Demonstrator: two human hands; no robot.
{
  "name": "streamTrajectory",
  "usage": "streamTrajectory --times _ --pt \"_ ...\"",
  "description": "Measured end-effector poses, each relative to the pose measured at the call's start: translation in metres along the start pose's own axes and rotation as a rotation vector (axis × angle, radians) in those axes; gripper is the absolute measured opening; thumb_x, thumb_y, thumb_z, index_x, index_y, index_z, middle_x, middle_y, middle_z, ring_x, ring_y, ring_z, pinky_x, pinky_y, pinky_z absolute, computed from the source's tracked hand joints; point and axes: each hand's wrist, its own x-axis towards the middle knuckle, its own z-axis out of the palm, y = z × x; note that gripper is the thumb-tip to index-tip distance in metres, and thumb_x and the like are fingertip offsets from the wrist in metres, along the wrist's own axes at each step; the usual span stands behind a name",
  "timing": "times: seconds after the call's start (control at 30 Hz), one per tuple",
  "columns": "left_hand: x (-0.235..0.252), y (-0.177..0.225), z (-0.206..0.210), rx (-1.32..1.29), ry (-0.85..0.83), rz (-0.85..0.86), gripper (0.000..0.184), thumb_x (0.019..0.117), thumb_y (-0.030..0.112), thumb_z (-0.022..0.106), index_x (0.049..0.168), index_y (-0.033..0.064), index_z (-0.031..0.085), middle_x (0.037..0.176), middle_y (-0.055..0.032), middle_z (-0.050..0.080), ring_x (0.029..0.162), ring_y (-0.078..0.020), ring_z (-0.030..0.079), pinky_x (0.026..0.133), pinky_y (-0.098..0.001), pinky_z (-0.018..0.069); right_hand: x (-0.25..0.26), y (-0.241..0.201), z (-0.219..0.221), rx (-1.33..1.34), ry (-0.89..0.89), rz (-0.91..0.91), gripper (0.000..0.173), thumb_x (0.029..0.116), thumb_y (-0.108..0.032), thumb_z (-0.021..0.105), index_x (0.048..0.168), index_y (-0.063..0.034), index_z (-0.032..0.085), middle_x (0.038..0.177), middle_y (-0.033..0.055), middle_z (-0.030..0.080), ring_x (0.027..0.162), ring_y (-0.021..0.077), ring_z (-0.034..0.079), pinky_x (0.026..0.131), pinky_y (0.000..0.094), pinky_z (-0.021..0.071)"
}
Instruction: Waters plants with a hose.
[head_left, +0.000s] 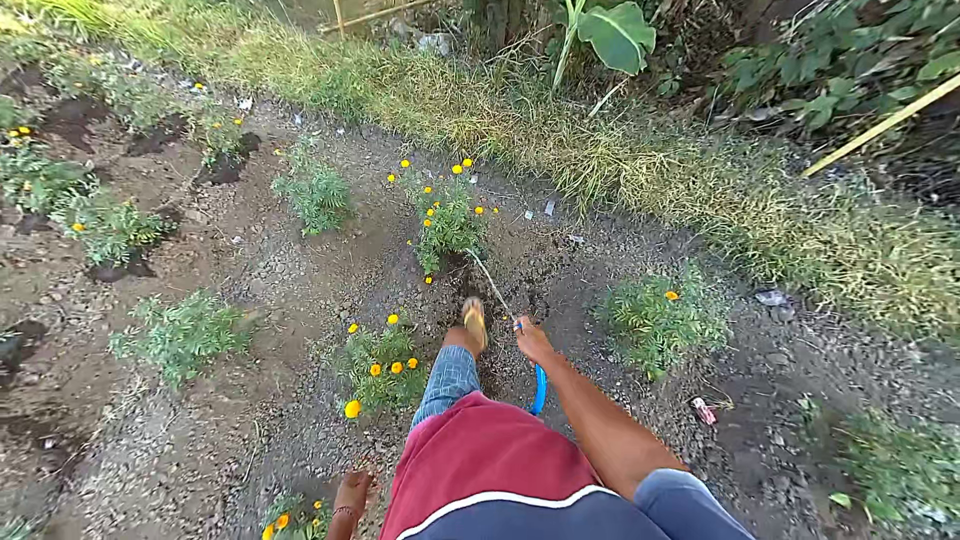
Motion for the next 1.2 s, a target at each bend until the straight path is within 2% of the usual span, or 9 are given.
streamTrajectory --times 0.17,0.27,0.37,0.43,0.53,0.7,0.9,1.07,1.2 --pt "-0.018 -0.006 -0.013 0.064 0.032 -0.041 0.036 0.1072 0.017 0.054 0.132 -0.0084 0.059 0.127 -0.0306 0.063 0.115 -0.0409 0.064 0.099 -0.0563 0.0501 0.005 0.006 0.0 0.035 -0.033 0.062 0.043 0.1129 -0.026 0.029 0.153 -0.0122 0.038 0.127 0.0272 0.063 0.106 0.0409 0.068 0.088 0.0553 0.0548" --pt "-0.009 -0.007 -0.018 0.079 0.055 -0.066 0.035 0.1075 0.019 0.053 0.13 -0.0073 0.061 0.126 -0.0297 0.064 0.112 -0.0405 0.066 0.096 -0.0564 0.0516 0.008 0.008 -0.003 0.087 -0.01 0.084 0.042 0.1129 -0.026 0.029 0.152 -0.0131 0.038 0.124 0.0249 0.064 0.1 0.038 0.069 0.084 0.053 0.0553" --pt "-0.003 0.011 -0.018 0.065 0.063 -0.055 0.037 0.1085 0.021 0.052 0.132 -0.006 0.059 0.126 -0.0297 0.064 0.109 -0.0416 0.067 0.093 -0.0574 0.0527 0.014 0.01 -0.007 0.068 -0.026 0.09 0.042 0.1127 -0.026 0.029 0.152 -0.0133 0.037 0.125 0.0246 0.063 0.1 0.0377 0.069 0.084 0.0525 0.0552" --pt "0.001 0.027 -0.016 0.047 0.058 -0.039 0.037 0.1087 0.021 0.052 0.134 -0.005 0.058 0.126 -0.0295 0.064 0.109 -0.0419 0.067 0.093 -0.0576 0.0532 0.015 0.009 -0.008 0.043 -0.063 0.098 0.045 0.1124 -0.026 0.031 0.155 -0.013 0.035 0.131 0.0262 0.061 0.109 0.0398 0.067 0.09 0.0548 0.0539" --pt "0.006 0.045 -0.011 0.02 0.037 -0.005 0.038 0.109 0.023 0.051 0.136 -0.0029 0.056 0.125 -0.0281 0.065 0.105 -0.0393 0.068 0.088 -0.0556 0.0549 0.018 0.012 -0.007 0.041 -0.067 0.098 0.044 0.1122 -0.025 0.031 0.154 -0.0119 0.035 0.13 0.0266 0.062 0.111 0.0402 0.067 0.092 0.0552 0.0536" --pt "0.008 0.061 -0.008 0.05 0.025 0.013 0.038 0.1087 0.023 0.052 0.136 -0.0026 0.057 0.127 -0.0277 0.064 0.108 -0.0395 0.068 0.089 -0.0562 0.0547 0.017 0.012 -0.01 0.088 -0.017 0.112 0.042 0.1125 -0.025 0.03 0.152 -0.012 0.035 0.125 0.0251 0.063 0.104 0.0381 0.069 0.087 0.0529 0.0549" --pt "0.003 0.046 -0.009 0.105 0.013 0.021 0.038 0.1082 0.021 0.052 0.134 -0.0061 0.058 0.125 -0.0295 0.065 0.107 -0.0417 0.068 0.091 -0.0576 0.0538 0.018 0.016 -0.015 0.07 -0.013 0.083 0.042 0.1126 -0.025 0.03 0.152 -0.0131 0.037 0.12 0.025 0.064 0.096 0.038 0.069 0.082 0.053 0.0554" --pt "0.0 0.036 -0.01 0.116 0.014 -0.009 0.037 0.1086 0.02 0.052 0.133 -0.0073 0.058 0.127 -0.0299 0.064 0.111 -0.0415 0.067 0.095 -0.0562 0.0537 0.019 0.021 -0.015 0.038 -0.075 0.127 0.044 0.1116 -0.023 0.032 0.153 -0.0119 0.036 0.131 0.0261 0.061 0.11 0.0386 0.067 0.089 0.0532 0.0539" --pt "0.001 0.038 -0.011 0.149 0.014 -0.029 0.037 0.1089 0.023 0.051 0.133 -0.0043 0.06 0.125 -0.0276 0.066 0.109 -0.0397 0.068 0.094 -0.0563 0.0532 0.021 0.027 -0.016 0.031 -0.088 0.175 0.045 0.1099 -0.022 0.037 0.154 -0.0098 0.035 0.134 0.0255 0.06 0.114 0.0377 0.066 0.092 0.0528 0.0538"
